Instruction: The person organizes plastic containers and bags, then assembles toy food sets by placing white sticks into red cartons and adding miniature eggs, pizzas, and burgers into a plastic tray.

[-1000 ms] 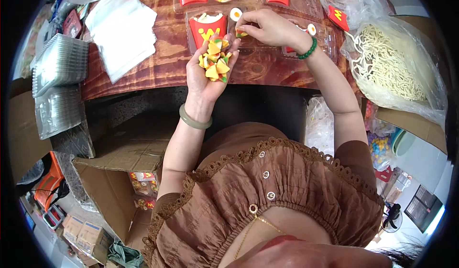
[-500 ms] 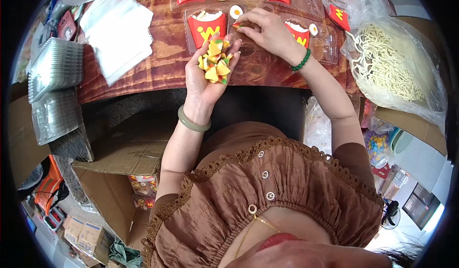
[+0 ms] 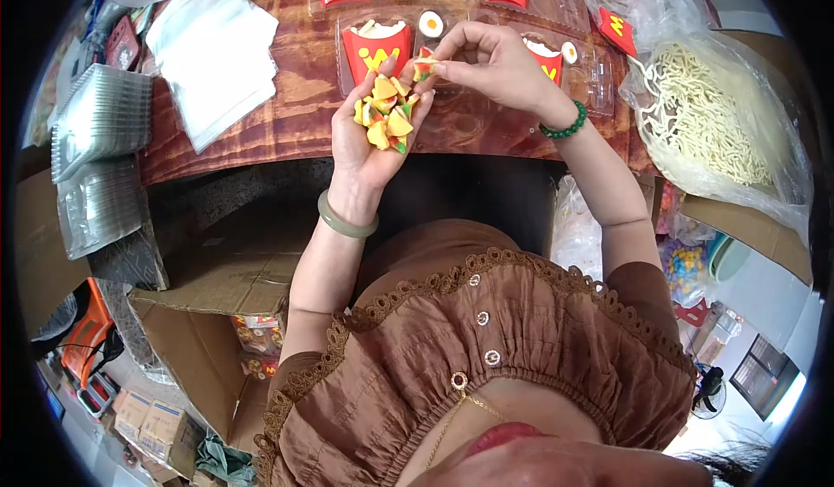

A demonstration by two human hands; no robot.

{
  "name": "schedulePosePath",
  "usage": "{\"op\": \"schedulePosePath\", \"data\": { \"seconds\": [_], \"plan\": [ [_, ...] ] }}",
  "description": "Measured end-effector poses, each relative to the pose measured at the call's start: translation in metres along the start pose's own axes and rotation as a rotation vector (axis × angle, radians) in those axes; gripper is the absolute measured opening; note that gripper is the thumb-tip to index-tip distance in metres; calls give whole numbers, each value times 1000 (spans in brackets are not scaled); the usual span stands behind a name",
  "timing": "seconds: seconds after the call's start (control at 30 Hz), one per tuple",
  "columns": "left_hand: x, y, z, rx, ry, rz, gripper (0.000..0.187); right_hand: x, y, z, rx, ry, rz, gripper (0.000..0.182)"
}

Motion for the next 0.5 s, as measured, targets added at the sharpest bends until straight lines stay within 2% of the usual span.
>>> {"op": "schedulePosePath", "data": {
  "seconds": [0.1,0.2,0.27,0.3,0.33,0.4,0.5],
  "plan": [
    [-1,0,-5,35,-29,-22,32,-1,0,2,-70,49,-39,13],
    [0,1,-8,60,-48,-64,33,-1,-3,1,-15,40,68,12],
    [0,1,-10,65,-75,-72,33,9,3,-18,549,-121,258,11],
    [1,1,-10,66,-75,-74,33,13,5,-25,641,-297,340,11],
    [1,-1,-10,31,-73,-55,33,10,3,-22,643,-297,341,11],
    [2,-3,-10,-3,-69,-34,33,15,12,-29,829,-538,346,12],
    [4,-5,-10,7,-82,-28,34,15,12,-25,720,-496,256,12]
  ]
}}
Point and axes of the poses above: each hand's wrist, its own x-axis away from the middle knuckle, its own y-axis out of the palm, z = x × y, the point moved 7 cm from there along -x, towards the middle knuckle, and after that the axes turned 14 degrees about y, right-handed, at the moved point
